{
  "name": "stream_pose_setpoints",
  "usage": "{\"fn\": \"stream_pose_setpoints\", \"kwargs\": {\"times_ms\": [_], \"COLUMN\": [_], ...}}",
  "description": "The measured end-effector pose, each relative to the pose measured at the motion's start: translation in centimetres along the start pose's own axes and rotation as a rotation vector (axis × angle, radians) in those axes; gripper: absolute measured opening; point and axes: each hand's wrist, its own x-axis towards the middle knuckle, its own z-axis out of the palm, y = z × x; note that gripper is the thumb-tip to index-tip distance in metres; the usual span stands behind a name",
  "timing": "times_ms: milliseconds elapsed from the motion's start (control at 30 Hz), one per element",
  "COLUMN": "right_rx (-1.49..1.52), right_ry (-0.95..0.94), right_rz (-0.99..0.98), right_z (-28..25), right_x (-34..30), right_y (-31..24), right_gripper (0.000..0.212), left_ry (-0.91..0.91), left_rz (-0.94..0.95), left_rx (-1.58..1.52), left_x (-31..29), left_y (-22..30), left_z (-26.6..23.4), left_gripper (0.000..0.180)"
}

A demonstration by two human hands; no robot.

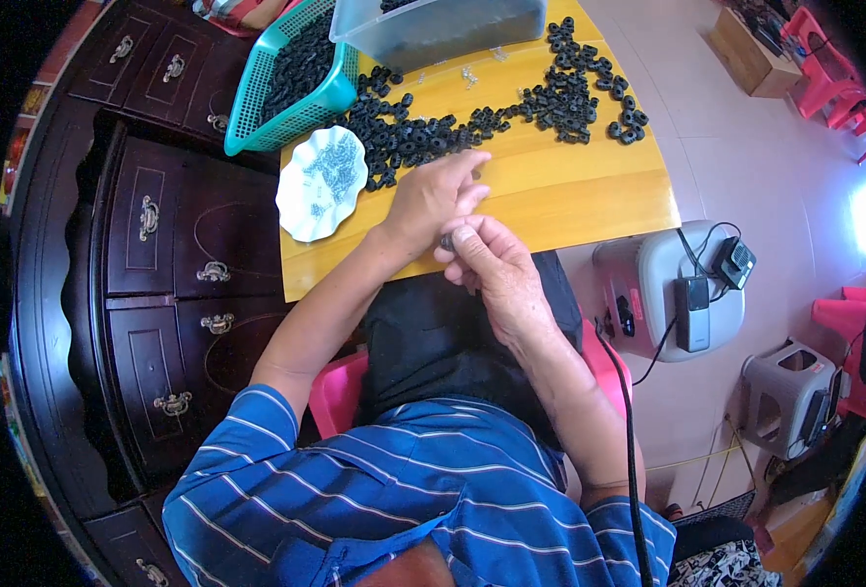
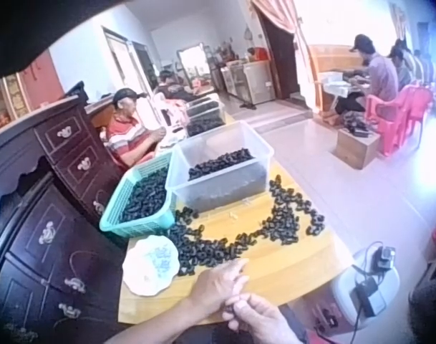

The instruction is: The person sorts black plastic components between a bin, a basket, and the table, then picks up a component and a small metal spring from a white plate. They insert the spring into the plastic component and place the assembled unit back onto the table.

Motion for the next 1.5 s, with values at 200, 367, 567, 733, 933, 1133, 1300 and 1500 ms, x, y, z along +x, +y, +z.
{"fn": "stream_pose_setpoints", "kwargs": {"times_ms": [200, 367, 567, 733, 933, 1133, 1300, 1500], "right_rx": [-0.021, -0.024, -0.017, -0.024, -0.015, -0.043, -0.058, -0.05], "right_ry": [-0.004, -0.014, 0.002, 0.033, 0.056, 0.014, -0.009, -0.005], "right_rz": [0.003, 0.002, 0.008, 0.016, 0.025, 0.02, 0.042, 0.039], "right_z": [-0.3, -0.5, 0.1, 0.1, -0.1, -0.1, 0.3, 0.0], "right_x": [0.1, 0.2, 0.0, -0.1, 0.0, 0.0, -0.1, 0.0], "right_y": [0.2, 0.2, 0.1, 0.0, 0.0, 0.2, 0.2, 0.2], "right_gripper": [0.023, 0.023, 0.019, 0.019, 0.02, 0.019, 0.02, 0.02], "left_ry": [-0.07, 0.006, -0.048, -0.082, -0.044, -0.029, -0.033, 0.001], "left_rz": [-0.025, -0.04, -0.051, -0.091, -0.13, -0.097, -0.139, -0.112], "left_rx": [0.07, -0.016, 0.02, 0.045, -0.105, -0.088, -0.097, -0.05], "left_x": [-0.2, -0.4, -0.5, -0.5, -1.4, -2.2, -1.8, -1.0], "left_y": [-0.7, -0.7, -0.6, -0.3, -1.1, -1.3, -1.0, -0.9], "left_z": [-0.3, -0.1, -1.0, -1.7, -2.4, -2.4, -2.4, -1.5], "left_gripper": [0.02, 0.016, 0.016, 0.014, 0.014, 0.016, 0.022, 0.021]}}
